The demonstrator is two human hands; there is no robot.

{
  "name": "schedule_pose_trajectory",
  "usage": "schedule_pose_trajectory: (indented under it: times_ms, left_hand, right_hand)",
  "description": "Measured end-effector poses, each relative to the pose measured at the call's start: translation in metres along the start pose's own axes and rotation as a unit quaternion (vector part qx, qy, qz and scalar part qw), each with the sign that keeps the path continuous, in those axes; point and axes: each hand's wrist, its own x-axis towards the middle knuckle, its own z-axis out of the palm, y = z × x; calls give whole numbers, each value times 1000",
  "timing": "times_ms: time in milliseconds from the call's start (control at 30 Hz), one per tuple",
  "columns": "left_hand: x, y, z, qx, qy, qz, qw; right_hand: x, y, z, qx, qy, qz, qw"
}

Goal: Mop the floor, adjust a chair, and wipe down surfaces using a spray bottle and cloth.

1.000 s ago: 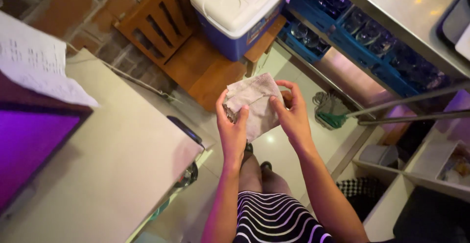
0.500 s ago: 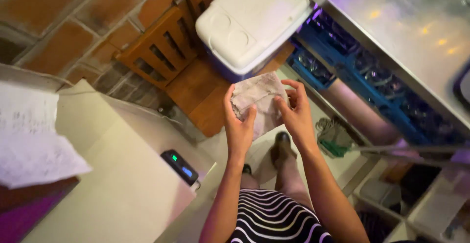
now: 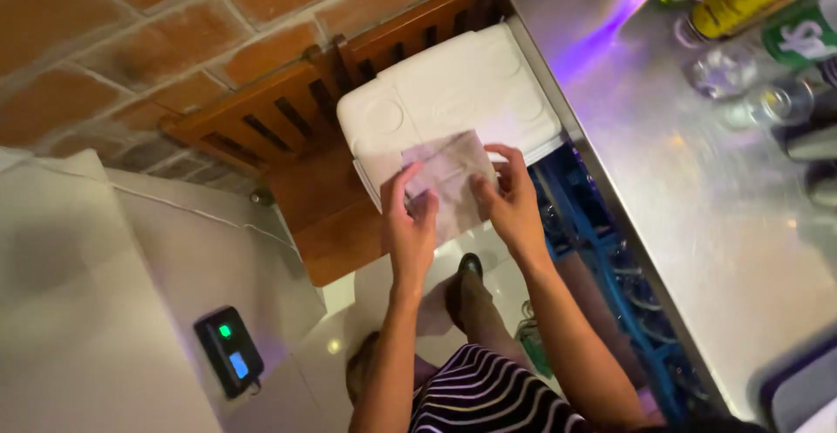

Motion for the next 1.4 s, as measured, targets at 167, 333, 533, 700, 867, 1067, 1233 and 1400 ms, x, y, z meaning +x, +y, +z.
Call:
schedule_pose_trajectory:
  times_ms: [167, 333, 533, 700, 867, 1067, 1233, 1400]
  left_hand:
    - [43, -31, 27, 88, 96, 59, 990]
    - [58, -76, 36, 176, 71, -12, 982]
    - [67, -142, 47, 326, -20, 69, 942]
    - [60, -176, 38, 462, -63, 109, 878]
    - [53, -176, 19, 488, -71, 79, 866]
    - [93, -186, 15, 434, -32, 35, 900]
    - [138, -192, 7, 428, 6, 41, 903]
    - [128, -191, 1, 406, 2, 38, 913]
  right_hand:
    - [71, 29, -2, -220, -14, -169, 961]
    - [98, 69, 9, -326, -34, -181, 927]
    - [111, 106, 49, -387, -36, -280, 878]
    - [110, 155, 77, -518, 4, -302, 800]
    - [109, 147, 87, -530, -47, -294, 794]
    - [150, 134, 113, -537, -67, -353, 763]
    - [183, 134, 149, -530, -50, -371, 761]
    - [172, 140, 152, -528, -33, -363, 767]
